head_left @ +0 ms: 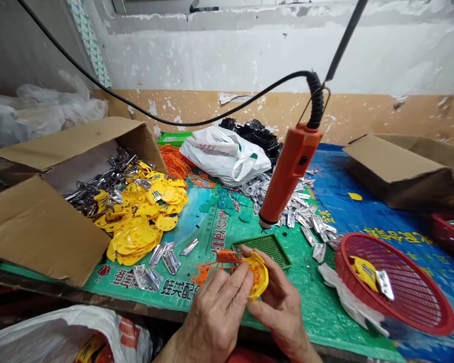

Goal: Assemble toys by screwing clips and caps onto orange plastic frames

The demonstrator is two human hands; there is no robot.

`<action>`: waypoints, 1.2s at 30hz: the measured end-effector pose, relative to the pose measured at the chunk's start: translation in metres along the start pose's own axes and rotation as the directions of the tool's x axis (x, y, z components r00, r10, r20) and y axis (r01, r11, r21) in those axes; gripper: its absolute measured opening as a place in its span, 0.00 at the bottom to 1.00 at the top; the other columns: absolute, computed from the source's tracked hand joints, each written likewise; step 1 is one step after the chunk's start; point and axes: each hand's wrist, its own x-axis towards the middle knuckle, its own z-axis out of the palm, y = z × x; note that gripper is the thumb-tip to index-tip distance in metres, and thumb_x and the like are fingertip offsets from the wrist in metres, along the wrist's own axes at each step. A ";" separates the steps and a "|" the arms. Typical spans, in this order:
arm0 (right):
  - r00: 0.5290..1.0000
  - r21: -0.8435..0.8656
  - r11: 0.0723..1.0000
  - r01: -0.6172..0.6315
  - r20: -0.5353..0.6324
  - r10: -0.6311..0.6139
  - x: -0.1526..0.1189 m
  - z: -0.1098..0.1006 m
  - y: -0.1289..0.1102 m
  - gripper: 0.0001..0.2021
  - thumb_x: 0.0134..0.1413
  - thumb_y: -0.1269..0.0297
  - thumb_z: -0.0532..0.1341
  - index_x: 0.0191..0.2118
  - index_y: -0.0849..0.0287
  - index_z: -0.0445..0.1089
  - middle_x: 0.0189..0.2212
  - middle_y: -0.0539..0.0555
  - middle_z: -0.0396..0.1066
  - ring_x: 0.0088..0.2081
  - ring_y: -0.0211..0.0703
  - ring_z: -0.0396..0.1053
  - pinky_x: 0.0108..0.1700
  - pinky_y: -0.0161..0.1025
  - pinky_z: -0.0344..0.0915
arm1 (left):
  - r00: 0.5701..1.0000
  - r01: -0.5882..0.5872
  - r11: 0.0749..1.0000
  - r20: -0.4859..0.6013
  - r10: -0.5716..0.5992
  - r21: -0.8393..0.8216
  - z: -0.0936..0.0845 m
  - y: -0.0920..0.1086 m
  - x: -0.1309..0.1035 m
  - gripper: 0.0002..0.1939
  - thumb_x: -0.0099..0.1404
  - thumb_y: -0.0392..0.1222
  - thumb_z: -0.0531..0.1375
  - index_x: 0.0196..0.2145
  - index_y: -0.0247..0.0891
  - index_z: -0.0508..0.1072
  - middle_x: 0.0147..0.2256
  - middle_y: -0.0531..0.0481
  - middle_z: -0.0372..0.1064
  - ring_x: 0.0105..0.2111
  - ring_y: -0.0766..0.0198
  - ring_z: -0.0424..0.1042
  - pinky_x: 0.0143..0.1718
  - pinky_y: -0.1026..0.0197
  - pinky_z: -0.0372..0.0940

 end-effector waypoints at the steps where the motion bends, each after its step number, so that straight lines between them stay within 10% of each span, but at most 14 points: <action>1: 1.000 0.000 1.000 -0.004 -0.004 0.004 0.000 0.000 0.000 0.31 0.43 0.65 0.71 0.56 0.44 0.65 0.60 0.53 0.64 0.59 0.45 0.63 0.58 0.36 0.62 | 1.000 -0.002 1.000 0.022 0.002 -0.011 0.000 0.000 0.000 0.20 0.64 0.29 0.48 0.51 0.23 0.69 0.51 0.34 0.72 0.39 0.54 0.72 0.38 0.53 0.70; 7: 0.999 -0.065 0.997 -0.037 -0.039 0.034 0.004 -0.003 0.001 0.32 0.41 0.65 0.72 0.55 0.44 0.67 0.55 0.52 0.69 0.56 0.45 0.67 0.57 0.39 0.63 | 0.998 0.050 0.992 0.033 -0.046 -0.114 -0.005 0.000 0.004 0.20 0.62 0.27 0.51 0.51 0.24 0.68 0.49 0.34 0.72 0.43 0.53 0.73 0.43 0.52 0.69; 11: 0.985 -0.035 0.984 -0.172 -0.018 0.172 0.019 -0.010 -0.007 0.27 0.38 0.64 0.73 0.50 0.48 0.72 0.43 0.52 0.77 0.45 0.45 0.73 0.48 0.40 0.70 | 0.958 0.286 0.858 0.144 -0.248 -0.426 -0.018 -0.002 0.015 0.13 0.64 0.28 0.50 0.37 0.32 0.74 0.38 0.41 0.76 0.37 0.59 0.72 0.40 0.57 0.66; 13: 0.969 -0.021 0.968 -0.249 -0.012 0.249 0.027 -0.011 -0.012 0.22 0.38 0.63 0.73 0.44 0.51 0.76 0.38 0.52 0.78 0.40 0.44 0.74 0.42 0.39 0.71 | 0.837 0.546 0.601 0.372 -0.400 -0.584 -0.025 -0.006 0.019 0.12 0.66 0.34 0.52 0.28 0.34 0.73 0.27 0.47 0.72 0.29 0.63 0.68 0.30 0.63 0.63; 17: 0.927 -0.016 0.927 -0.375 -0.019 0.375 0.035 -0.004 -0.020 0.18 0.36 0.62 0.73 0.39 0.55 0.77 0.33 0.52 0.77 0.34 0.41 0.73 0.36 0.36 0.70 | 0.436 0.817 -0.195 0.803 -0.407 -0.543 -0.025 -0.017 0.017 0.15 0.63 0.49 0.58 0.29 0.33 0.73 0.20 0.55 0.62 0.18 0.72 0.56 0.19 0.69 0.52; 21: 0.899 -0.125 0.891 -0.437 -0.015 0.438 0.033 0.001 -0.018 0.18 0.40 0.57 0.71 0.38 0.60 0.74 0.31 0.52 0.76 0.31 0.39 0.71 0.32 0.35 0.67 | 0.313 0.654 -0.566 0.861 -0.401 -0.501 -0.008 -0.021 0.007 0.21 0.58 0.58 0.62 0.30 0.33 0.74 0.21 0.54 0.63 0.17 0.73 0.57 0.18 0.70 0.53; 28: 0.905 -0.336 0.851 -0.402 -0.004 0.426 0.027 0.000 -0.012 0.17 0.47 0.53 0.66 0.38 0.61 0.71 0.30 0.52 0.73 0.31 0.41 0.69 0.33 0.37 0.66 | 0.220 0.555 -0.749 0.932 -0.287 -0.362 0.015 -0.023 -0.004 0.22 0.52 0.58 0.66 0.27 0.32 0.73 0.16 0.57 0.59 0.14 0.74 0.54 0.16 0.69 0.51; 36: 0.922 -0.506 0.796 -0.332 0.003 0.387 0.024 -0.004 -0.003 0.19 0.50 0.51 0.63 0.43 0.60 0.70 0.30 0.53 0.72 0.34 0.45 0.70 0.36 0.41 0.67 | 0.203 0.635 -0.673 0.922 -0.328 -0.379 0.011 -0.026 -0.001 0.16 0.47 0.47 0.70 0.24 0.31 0.74 0.20 0.52 0.67 0.18 0.71 0.61 0.21 0.67 0.56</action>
